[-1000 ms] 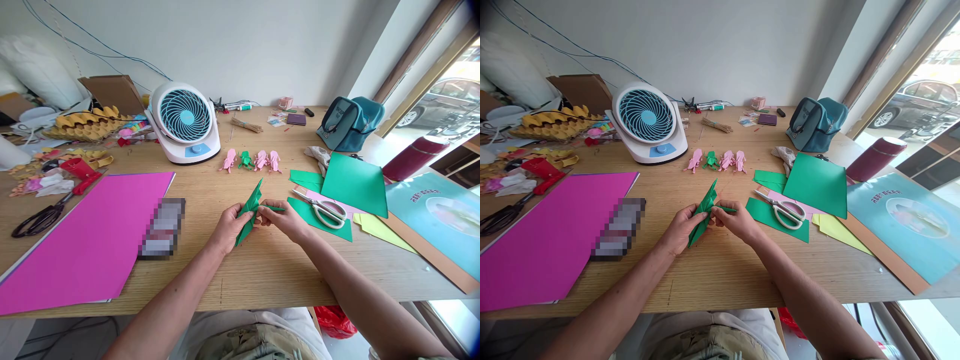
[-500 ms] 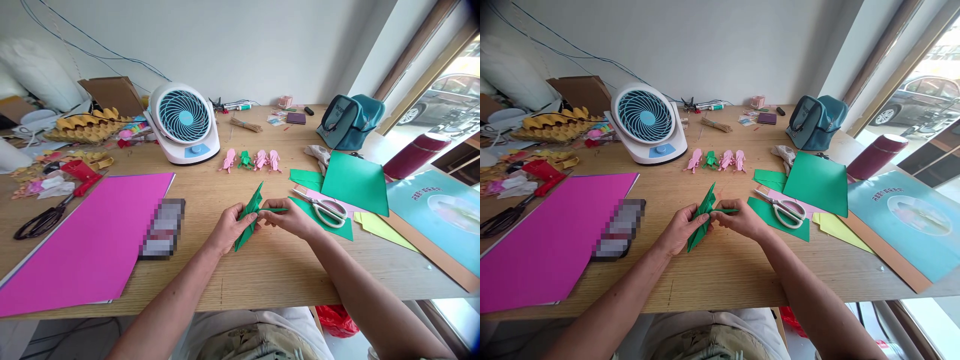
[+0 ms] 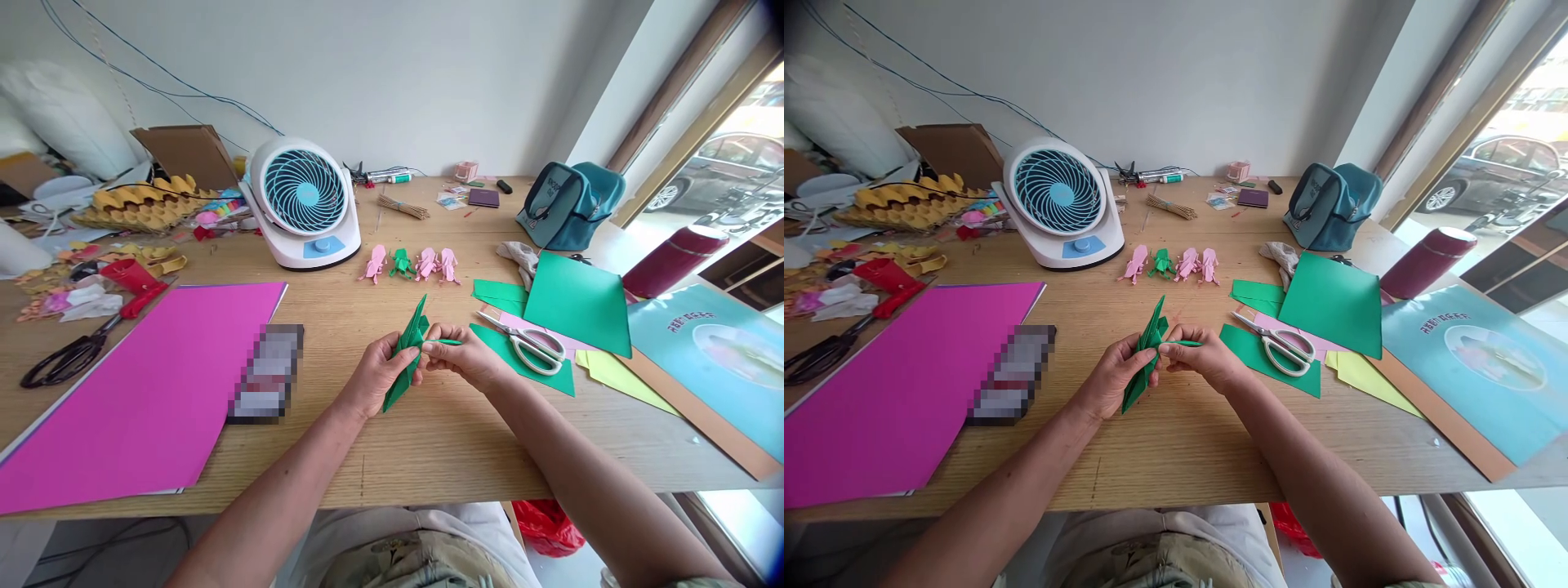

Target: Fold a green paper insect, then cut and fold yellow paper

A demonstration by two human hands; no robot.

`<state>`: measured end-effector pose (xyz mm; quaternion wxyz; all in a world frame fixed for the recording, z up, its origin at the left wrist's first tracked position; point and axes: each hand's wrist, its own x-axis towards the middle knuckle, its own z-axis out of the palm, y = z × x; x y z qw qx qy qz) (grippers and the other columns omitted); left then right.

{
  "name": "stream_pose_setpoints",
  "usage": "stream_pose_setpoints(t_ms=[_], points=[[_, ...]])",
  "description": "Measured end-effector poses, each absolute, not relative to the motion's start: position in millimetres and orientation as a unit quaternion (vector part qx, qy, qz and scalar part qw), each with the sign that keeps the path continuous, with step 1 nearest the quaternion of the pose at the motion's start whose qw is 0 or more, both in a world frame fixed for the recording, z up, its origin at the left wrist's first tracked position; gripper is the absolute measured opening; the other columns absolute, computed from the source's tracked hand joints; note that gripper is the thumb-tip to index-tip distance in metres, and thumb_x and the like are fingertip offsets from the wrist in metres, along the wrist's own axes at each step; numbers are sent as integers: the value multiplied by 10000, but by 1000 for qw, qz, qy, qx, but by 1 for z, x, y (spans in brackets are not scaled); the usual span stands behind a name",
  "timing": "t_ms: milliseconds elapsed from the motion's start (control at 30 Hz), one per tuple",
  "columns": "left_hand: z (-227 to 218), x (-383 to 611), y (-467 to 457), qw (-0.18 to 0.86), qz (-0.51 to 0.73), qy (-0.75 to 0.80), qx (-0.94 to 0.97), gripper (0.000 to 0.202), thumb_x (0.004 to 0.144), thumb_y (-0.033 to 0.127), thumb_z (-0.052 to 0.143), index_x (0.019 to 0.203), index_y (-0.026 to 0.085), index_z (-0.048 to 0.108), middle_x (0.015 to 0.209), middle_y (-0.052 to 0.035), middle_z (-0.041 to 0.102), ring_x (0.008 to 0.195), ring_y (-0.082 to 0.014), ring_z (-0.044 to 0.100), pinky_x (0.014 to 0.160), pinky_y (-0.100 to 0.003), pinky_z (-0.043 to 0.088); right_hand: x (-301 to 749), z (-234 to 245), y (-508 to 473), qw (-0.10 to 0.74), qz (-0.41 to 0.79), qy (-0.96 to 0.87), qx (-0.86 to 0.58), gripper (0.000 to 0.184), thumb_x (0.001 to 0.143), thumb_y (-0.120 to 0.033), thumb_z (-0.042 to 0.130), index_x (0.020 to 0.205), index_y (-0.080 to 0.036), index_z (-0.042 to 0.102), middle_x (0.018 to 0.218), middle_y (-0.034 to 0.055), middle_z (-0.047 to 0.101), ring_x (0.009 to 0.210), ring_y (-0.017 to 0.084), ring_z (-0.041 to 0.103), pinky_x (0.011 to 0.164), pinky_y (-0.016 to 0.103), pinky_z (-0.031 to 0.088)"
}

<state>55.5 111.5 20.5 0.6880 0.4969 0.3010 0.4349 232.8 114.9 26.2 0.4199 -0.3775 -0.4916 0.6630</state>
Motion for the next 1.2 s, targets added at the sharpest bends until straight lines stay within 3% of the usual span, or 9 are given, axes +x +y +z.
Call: stream_pose_setpoints(t_ms=[100, 267, 467, 900, 1200], points=[[20, 55, 112, 679, 468, 308, 475, 292, 788, 378, 741, 883, 148, 589, 728, 14, 643, 557, -82, 595, 555, -212, 492, 228, 24, 116, 468, 647, -466, -381, 347, 687, -472, 835, 776, -192, 650, 657, -26, 643, 615, 116, 605, 686, 298, 518], [19, 54, 112, 651, 486, 323, 485, 300, 810, 399, 733, 892, 158, 573, 769, 6, 651, 623, -100, 608, 587, -239, 537, 229, 28, 116, 555, 531, -505, -394, 306, 664, -395, 863, 846, -224, 687, 785, -27, 656, 665, 103, 571, 660, 263, 487], [20, 52, 113, 652, 469, 334, 493, 363, 791, 391, 759, 1027, 151, 623, 833, -17, 678, 662, -104, 630, 624, -233, 544, 234, 32, 116, 527, 521, -534, -408, 302, 693, -446, 832, 818, -208, 695, 747, -2, 671, 648, 129, 585, 651, 295, 485], [25, 52, 110, 714, 430, 278, 477, 296, 744, 371, 794, 865, 144, 645, 740, -8, 680, 602, -98, 618, 610, -218, 481, 233, 30, 114, 455, 679, -450, -360, 365, 655, -468, 854, 716, -189, 627, 615, -24, 618, 563, 113, 577, 625, 281, 488], [17, 54, 118, 779, 450, 306, 311, 436, 604, 333, 908, 931, 153, 682, 815, -16, 721, 660, -120, 677, 646, -237, 547, 236, 27, 116, 506, 658, -428, -357, 311, 709, -439, 830, 768, -203, 635, 701, -38, 589, 616, 78, 526, 692, 238, 501]])
